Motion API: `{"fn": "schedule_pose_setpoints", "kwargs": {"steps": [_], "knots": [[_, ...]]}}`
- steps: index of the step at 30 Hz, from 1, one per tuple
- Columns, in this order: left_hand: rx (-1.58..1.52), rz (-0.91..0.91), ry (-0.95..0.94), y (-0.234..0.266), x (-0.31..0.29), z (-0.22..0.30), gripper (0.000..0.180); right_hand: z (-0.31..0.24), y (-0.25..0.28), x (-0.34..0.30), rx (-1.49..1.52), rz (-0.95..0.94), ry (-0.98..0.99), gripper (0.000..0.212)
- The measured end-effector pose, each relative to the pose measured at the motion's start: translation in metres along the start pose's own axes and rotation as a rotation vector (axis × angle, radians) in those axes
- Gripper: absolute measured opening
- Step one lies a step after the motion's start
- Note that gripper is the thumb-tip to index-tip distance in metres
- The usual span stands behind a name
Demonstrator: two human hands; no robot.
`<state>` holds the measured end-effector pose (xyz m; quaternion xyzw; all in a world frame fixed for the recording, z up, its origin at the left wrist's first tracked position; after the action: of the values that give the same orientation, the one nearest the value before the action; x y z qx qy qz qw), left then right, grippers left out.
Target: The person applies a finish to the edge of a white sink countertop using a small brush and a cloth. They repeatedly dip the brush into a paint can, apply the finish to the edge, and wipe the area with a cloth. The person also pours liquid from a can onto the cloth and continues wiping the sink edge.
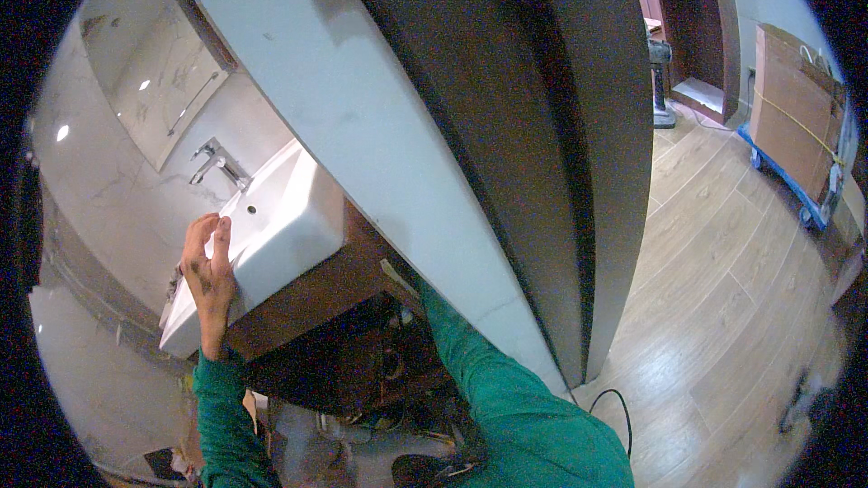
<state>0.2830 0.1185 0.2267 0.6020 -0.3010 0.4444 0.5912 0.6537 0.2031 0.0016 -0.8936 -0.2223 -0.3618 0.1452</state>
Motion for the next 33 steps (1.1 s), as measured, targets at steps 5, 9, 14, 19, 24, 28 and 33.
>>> {"fn": "schedule_pose_setpoints", "kwargs": {"steps": [5,9,14,19,24,28,33], "knots": [[-0.005,-0.002,0.006,-0.001,0.0,0.0,0.036,0.003,-0.012,0.042,-0.064,-0.001,0.022,0.049],[0.002,-0.02,0.014,-0.002,0.001,0.0,0.037,0.019,-0.02,0.055,-0.102,-0.012,-0.111,0.047],[0.008,-0.029,0.014,-0.001,0.001,-0.001,0.037,0.06,-0.042,0.084,-0.021,-0.031,-0.237,0.04],[0.007,-0.025,0.011,-0.002,0.001,-0.004,0.035,0.102,-0.061,0.12,0.053,-0.017,-0.195,0.034],[-0.002,-0.025,-0.01,-0.001,0.001,-0.003,0.036,0.093,-0.058,0.119,0.004,-0.032,-0.266,0.034],[0.016,-0.003,0.007,-0.001,0.001,-0.001,0.036,0.067,-0.043,0.096,-0.017,-0.019,-0.275,0.035],[0.032,0.002,-0.002,-0.002,0.001,0.0,0.037,0.05,-0.031,0.069,0.061,0.003,-0.167,0.045]]}}
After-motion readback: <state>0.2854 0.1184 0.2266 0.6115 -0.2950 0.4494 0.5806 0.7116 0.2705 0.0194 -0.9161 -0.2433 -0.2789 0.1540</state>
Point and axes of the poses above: each hand's wrist, its own x-axis towards the middle knuckle, its own y-axis out of the back of the hand, z = x × y, the point moved 4 cm from there along x, towards the middle knuckle, and after that the axes turned 7 degrees about -x, right-handed, at the moved point
